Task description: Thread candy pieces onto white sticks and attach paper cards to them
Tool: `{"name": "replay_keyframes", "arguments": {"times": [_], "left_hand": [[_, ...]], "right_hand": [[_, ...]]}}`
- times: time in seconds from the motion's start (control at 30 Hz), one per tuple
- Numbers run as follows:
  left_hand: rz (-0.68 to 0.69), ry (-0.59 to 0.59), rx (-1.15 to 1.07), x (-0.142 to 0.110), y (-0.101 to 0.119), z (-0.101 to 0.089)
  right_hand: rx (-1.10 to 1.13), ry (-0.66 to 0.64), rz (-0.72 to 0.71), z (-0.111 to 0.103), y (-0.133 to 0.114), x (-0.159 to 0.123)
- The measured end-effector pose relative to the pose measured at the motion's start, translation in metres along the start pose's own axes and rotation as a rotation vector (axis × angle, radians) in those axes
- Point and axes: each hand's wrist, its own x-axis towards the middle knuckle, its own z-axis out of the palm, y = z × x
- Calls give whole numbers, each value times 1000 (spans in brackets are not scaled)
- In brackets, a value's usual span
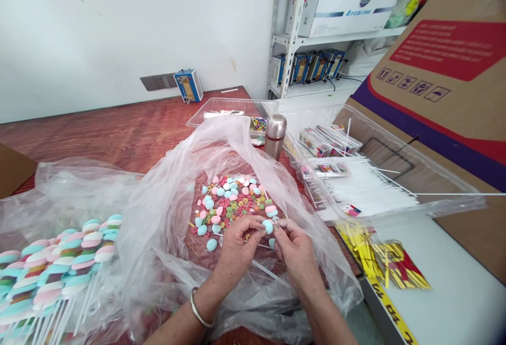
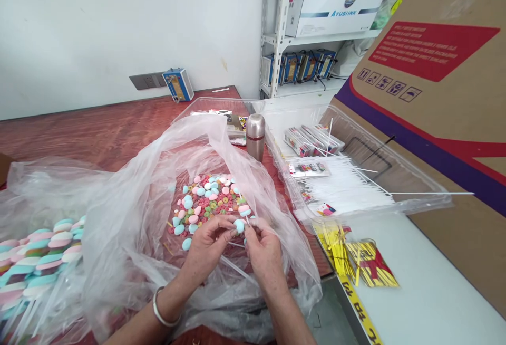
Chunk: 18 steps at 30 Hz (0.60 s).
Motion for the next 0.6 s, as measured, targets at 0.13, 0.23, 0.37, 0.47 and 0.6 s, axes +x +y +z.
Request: {"name": "replay_keyframes", "arguments": {"times": [0.13, 0.23, 0.37, 0.47, 0.6], "left_hand": [[42, 27, 33, -1, 2, -3], [-107, 19, -114, -2, 3, -4], [-378, -105, -458, -2, 4, -3], [-406, -149, -541, -2, 5, -2], [-386, -2, -499, 0, 5, -5]], "right_hand": [[107, -111, -39, 2, -10, -3], [165, -134, -66, 2, -13, -6], [229, -158, -5, 1, -11, -7], [189, -179, -24, 0, -8, -6], [-108, -108, -143, -5, -12, -14]]}}
